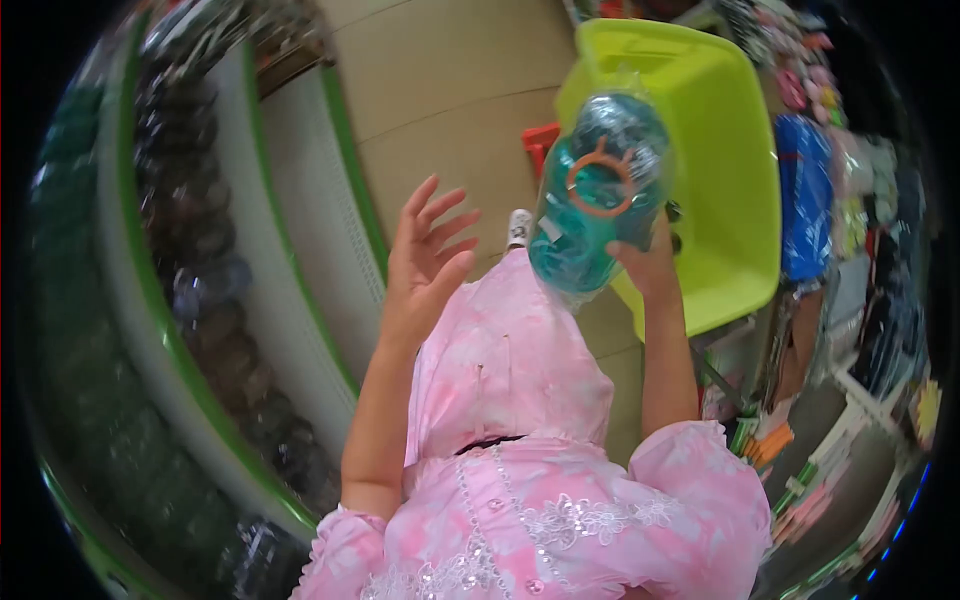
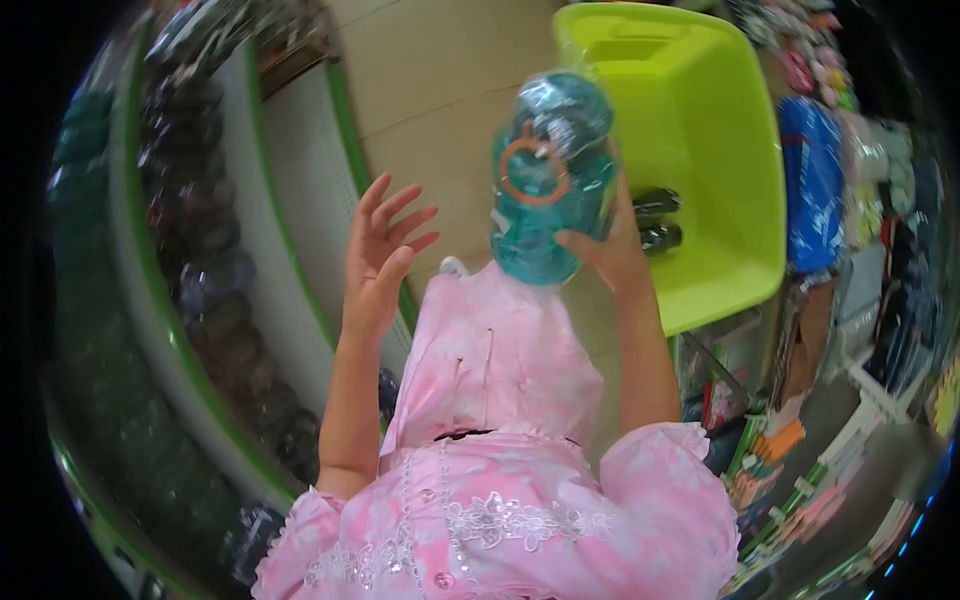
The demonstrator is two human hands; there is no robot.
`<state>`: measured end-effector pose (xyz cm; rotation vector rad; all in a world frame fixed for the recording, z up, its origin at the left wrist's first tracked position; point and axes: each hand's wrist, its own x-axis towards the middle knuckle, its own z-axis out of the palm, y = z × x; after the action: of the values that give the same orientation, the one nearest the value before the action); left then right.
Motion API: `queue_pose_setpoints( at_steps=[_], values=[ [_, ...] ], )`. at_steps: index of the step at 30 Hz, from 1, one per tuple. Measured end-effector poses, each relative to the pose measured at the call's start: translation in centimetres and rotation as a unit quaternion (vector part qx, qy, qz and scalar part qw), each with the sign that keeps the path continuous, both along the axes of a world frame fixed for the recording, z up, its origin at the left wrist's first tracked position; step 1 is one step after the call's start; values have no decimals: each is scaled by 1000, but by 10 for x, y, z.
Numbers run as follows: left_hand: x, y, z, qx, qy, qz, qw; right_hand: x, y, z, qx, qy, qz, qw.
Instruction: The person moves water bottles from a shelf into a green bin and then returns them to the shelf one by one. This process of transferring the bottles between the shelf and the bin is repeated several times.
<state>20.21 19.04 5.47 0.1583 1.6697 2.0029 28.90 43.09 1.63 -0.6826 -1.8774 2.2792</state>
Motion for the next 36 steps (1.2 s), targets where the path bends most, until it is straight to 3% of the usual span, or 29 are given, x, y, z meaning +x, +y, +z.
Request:
queue_pose_setpoints(
  at_steps=[2, 3, 6, 7, 8, 10, 12, 13, 16, 17, 22, 24, 26, 28, 29, 31, 33, 36],
  values=[
    [0, -24, 10, 28, -25, 28, 999, -12, -43, -18, 94, 66, 92, 989],
    [1, -38, 12, 71, -52, 32, 996, -19, -70, -20, 82, 70, 113, 988],
    [9, -93, 3, 34, -70, 58, 995, -29, -138, -23, 94, 99, 172, 976],
    [13, -113, -1, 24, -70, 76, 994, -32, -156, -26, 215, 135, 205, 945],
    [18, -132, -5, -53, -57, 65, 995, -33, -172, -29, 329, 173, 231, 899],
    [29, -165, -6, -138, -48, 66, 987, -35, -200, -33, 343, 194, 251, 884],
    [40, -186, -7, -210, -106, 68, 970, -37, -222, -36, 414, 226, 322, 820],
    [50, -195, -26, -283, -17, 89, 955, -37, -232, -35, 397, 232, 346, 818],
    [67, -201, -42, -369, -32, 167, 914, -38, -254, -44, 394, 252, 396, 790],
    [74, -208, -53, -357, 3, 196, 913, -40, -259, -47, 379, 252, 419, 786],
    [80, -242, -68, -247, -48, 303, 919, -45, -295, -57, 360, 250, 446, 780],
    [71, -264, -67, -278, -33, 404, 871, -42, -301, -57, 315, 229, 423, 819],
    [63, -319, -103, -563, 76, 400, 719, -38, -299, -62, 311, 198, 420, 829],
    [41, -342, -104, -635, 144, 381, 656, -29, -292, -69, 308, 166, 418, 838],
    [32, -356, -109, -634, 143, 380, 658, -24, -286, -72, 289, 134, 426, 847],
    [12, -383, -126, -716, 214, 341, 570, -18, -273, -75, 270, 99, 431, 855],
    [-10, -398, -139, -726, 189, 345, 564, -12, -256, -76, 346, 63, 438, 827],
    [-33, -402, -143, -752, 126, 347, 545, -4, -240, -85, 366, 46, 427, 826]
  ],
)
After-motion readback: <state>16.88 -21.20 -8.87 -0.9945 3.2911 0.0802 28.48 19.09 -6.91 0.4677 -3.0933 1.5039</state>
